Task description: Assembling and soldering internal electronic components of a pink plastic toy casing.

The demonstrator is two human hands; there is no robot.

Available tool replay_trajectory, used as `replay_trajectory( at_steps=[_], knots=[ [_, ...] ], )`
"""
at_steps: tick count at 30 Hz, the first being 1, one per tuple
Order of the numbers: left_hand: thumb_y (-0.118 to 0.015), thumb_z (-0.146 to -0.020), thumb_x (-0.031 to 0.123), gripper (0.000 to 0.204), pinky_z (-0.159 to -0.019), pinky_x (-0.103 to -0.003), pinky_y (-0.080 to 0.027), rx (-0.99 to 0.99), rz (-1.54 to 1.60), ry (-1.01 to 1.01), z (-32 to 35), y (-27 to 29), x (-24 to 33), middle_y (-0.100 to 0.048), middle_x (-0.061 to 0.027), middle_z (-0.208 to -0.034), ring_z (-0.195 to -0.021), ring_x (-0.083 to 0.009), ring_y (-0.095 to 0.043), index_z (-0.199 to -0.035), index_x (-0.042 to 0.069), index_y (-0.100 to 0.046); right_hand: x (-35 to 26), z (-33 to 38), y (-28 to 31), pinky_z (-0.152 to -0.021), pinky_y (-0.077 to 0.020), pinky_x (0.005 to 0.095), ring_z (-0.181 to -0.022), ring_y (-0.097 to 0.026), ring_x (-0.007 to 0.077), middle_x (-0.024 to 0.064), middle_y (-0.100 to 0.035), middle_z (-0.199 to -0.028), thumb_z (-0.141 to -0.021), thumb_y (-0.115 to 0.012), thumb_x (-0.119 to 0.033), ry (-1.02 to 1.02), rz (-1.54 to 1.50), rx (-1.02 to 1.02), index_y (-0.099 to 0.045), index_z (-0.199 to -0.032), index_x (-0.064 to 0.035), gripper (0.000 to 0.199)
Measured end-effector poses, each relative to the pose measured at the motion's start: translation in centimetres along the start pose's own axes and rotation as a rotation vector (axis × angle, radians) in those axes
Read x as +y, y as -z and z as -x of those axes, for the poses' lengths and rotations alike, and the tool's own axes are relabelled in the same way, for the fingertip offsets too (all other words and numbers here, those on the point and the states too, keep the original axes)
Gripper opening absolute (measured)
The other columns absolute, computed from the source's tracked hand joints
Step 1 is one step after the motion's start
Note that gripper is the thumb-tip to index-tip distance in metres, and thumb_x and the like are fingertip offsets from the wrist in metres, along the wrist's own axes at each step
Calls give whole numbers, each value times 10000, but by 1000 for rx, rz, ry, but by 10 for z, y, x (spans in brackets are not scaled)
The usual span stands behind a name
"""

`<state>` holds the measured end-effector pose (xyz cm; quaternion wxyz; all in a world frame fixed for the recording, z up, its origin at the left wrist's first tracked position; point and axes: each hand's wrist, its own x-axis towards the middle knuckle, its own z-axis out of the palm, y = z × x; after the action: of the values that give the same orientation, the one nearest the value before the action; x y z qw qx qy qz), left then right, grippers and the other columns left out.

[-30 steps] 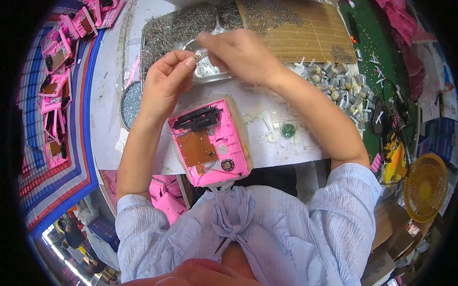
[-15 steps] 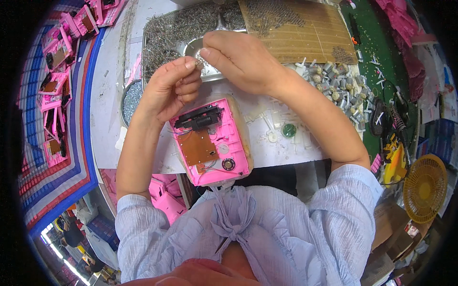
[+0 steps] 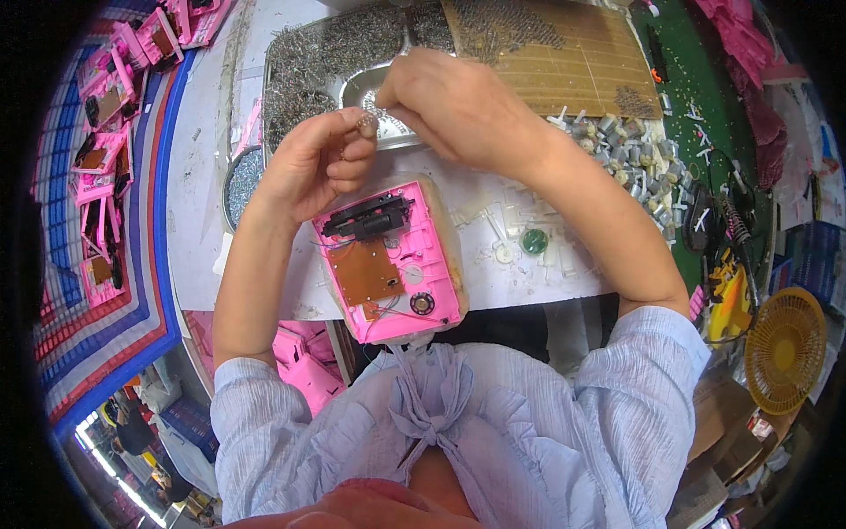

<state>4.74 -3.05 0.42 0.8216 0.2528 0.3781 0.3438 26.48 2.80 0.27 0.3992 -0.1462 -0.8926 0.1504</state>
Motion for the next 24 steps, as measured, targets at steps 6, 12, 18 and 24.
replay_trajectory(
  at_steps=[6, 12, 18, 24],
  knots=[
    [-611, -977, 295, 251, -525, -195, -322, 127, -607, -417, -5, -12, 4, -530, 53, -717, -596, -26, -416, -911, 54, -635, 2, -5, 2, -689, -505, 326, -813, -620, 237, 96, -618, -898, -869, -665, -54, -159, -161, -21, -584, -974, -25, 136],
    [-687, -911, 189, 208, -608, -252, -459, 318, -1204, -897, -8, -20, 23, -633, -42, -705, -670, -80, -561, -905, -16, -656, -1, -27, 14, -459, -289, 215, -512, -437, 37, -52, -495, -584, -1023, -505, -390, -932, -805, -248, -607, -757, -72, 427],
    [-607, -979, 297, 327, -489, -234, -384, 170, -893, -718, -7, -17, 30, -610, 19, -708, -544, -83, -505, -871, -7, -660, 6, -34, 20, -646, -437, 335, -732, -582, 206, 105, -603, -813, -989, -563, -257, -555, -590, -255, -620, -935, -34, 236],
    [-457, -1047, 352, 377, -416, -195, -235, -452, 164, 2, -15, 6, 31, -426, 64, -611, -475, -21, -266, -877, 36, -570, 12, -28, 6, -645, -477, 368, -725, -609, 284, 140, -601, -863, -951, -596, -174, -134, -274, 4, -625, -958, -8, 169]
  ],
)
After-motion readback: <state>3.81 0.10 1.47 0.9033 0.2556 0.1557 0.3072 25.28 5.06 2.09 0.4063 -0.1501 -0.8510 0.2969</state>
